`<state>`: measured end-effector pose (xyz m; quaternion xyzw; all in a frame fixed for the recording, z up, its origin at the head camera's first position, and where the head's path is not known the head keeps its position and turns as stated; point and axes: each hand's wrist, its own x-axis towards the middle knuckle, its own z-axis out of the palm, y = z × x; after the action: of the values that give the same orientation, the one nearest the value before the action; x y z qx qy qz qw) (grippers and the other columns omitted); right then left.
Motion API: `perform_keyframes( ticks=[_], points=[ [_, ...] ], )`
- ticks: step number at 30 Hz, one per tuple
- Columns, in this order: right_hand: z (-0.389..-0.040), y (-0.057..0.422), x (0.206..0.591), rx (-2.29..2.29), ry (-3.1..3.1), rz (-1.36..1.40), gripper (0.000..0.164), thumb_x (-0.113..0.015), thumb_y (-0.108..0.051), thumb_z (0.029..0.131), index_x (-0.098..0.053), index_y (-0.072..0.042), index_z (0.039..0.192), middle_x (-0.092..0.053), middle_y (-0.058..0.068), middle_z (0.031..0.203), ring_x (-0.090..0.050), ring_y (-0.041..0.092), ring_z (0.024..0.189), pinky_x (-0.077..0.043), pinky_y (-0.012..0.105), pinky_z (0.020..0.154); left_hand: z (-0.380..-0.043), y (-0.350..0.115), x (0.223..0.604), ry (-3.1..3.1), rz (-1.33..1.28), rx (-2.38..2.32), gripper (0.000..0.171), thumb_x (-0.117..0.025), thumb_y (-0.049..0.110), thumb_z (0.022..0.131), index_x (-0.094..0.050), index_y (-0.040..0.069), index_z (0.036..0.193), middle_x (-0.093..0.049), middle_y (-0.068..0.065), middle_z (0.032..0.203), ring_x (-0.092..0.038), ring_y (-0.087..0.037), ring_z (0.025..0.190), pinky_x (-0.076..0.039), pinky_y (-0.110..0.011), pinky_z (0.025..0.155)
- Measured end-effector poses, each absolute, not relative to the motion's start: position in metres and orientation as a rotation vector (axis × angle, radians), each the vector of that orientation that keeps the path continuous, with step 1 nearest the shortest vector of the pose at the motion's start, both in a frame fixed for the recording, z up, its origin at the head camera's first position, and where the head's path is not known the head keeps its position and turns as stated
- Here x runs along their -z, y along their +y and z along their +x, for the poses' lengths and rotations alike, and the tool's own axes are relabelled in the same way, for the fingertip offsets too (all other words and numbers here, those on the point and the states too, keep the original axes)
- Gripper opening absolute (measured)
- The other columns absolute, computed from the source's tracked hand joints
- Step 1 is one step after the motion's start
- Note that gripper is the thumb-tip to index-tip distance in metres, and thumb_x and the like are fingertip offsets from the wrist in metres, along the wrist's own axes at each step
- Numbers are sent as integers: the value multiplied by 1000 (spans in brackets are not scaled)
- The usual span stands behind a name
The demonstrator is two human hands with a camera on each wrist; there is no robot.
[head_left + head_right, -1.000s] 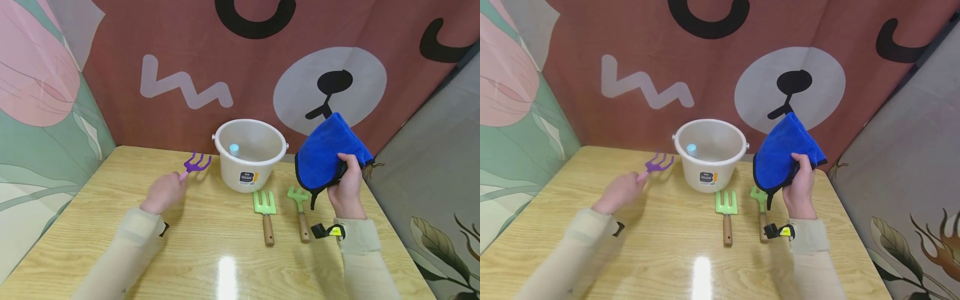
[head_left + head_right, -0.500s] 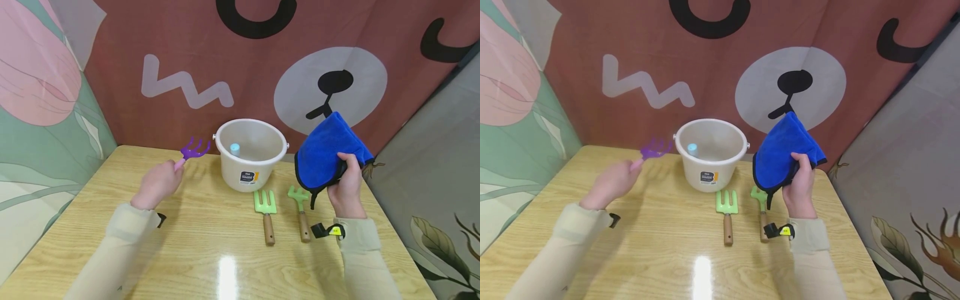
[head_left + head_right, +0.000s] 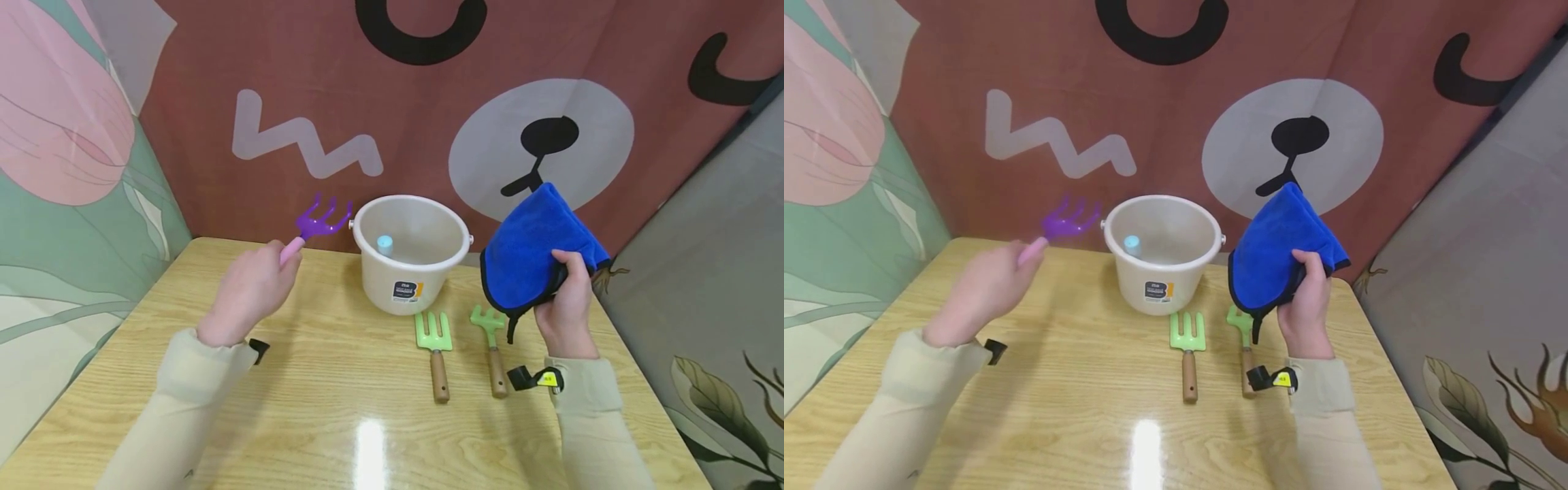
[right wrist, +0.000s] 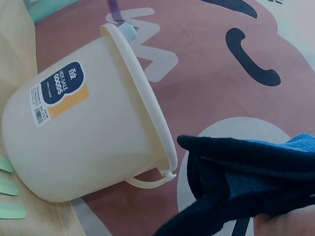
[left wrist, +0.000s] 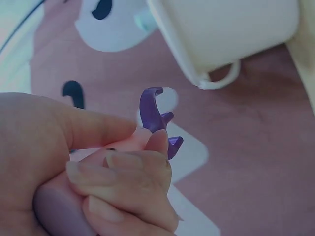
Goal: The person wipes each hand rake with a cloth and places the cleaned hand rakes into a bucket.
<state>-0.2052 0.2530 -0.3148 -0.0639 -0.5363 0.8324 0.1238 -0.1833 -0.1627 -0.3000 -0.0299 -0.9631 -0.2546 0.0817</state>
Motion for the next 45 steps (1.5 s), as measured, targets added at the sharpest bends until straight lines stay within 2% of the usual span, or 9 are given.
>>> perform_keyframes(
  ticks=[15,27,31,38,45],
  points=[
    [-201,248,307,-2413,-1587,-183,76,-52,-41,100,-4,-34,158,-11,-5,167,-15,28,152,-10,57,124,-164,-131,266,-2790,-249,752,33,-49,30,104,-60,2,90,-50,-9,61,-46,-23,48,-38,-35,47],
    [-197,230,289,-2367,-1551,-11,61,-54,-34,99,-23,-26,152,-27,-2,160,-28,27,145,-20,55,120,-167,-108,255,-2765,-302,721,31,-48,29,103,-57,6,84,-49,-8,62,-47,-24,49,-36,-34,45],
    [-194,220,279,-2327,-1553,74,61,-54,-31,100,-24,-25,152,-27,-1,159,-28,28,145,-20,57,120,-168,-99,257,-2728,-352,697,31,-50,28,102,-57,6,82,-48,-7,61,-47,-25,50,-38,-36,46],
    [-187,198,266,-2247,-1593,165,62,-58,-28,98,-28,-22,152,-33,2,158,-32,30,144,-22,61,119,-167,-83,261,-2663,-430,700,43,-52,36,103,-52,9,70,-42,-3,55,-45,-24,47,-35,-35,44],
    [-184,179,264,-2140,-1712,202,65,-62,-29,98,-28,-21,154,-37,5,158,-36,31,144,-24,64,119,-164,-70,262,-2675,-463,682,29,-54,26,100,-56,9,76,-48,-4,56,-50,-25,48,-39,-37,44]
  ],
)
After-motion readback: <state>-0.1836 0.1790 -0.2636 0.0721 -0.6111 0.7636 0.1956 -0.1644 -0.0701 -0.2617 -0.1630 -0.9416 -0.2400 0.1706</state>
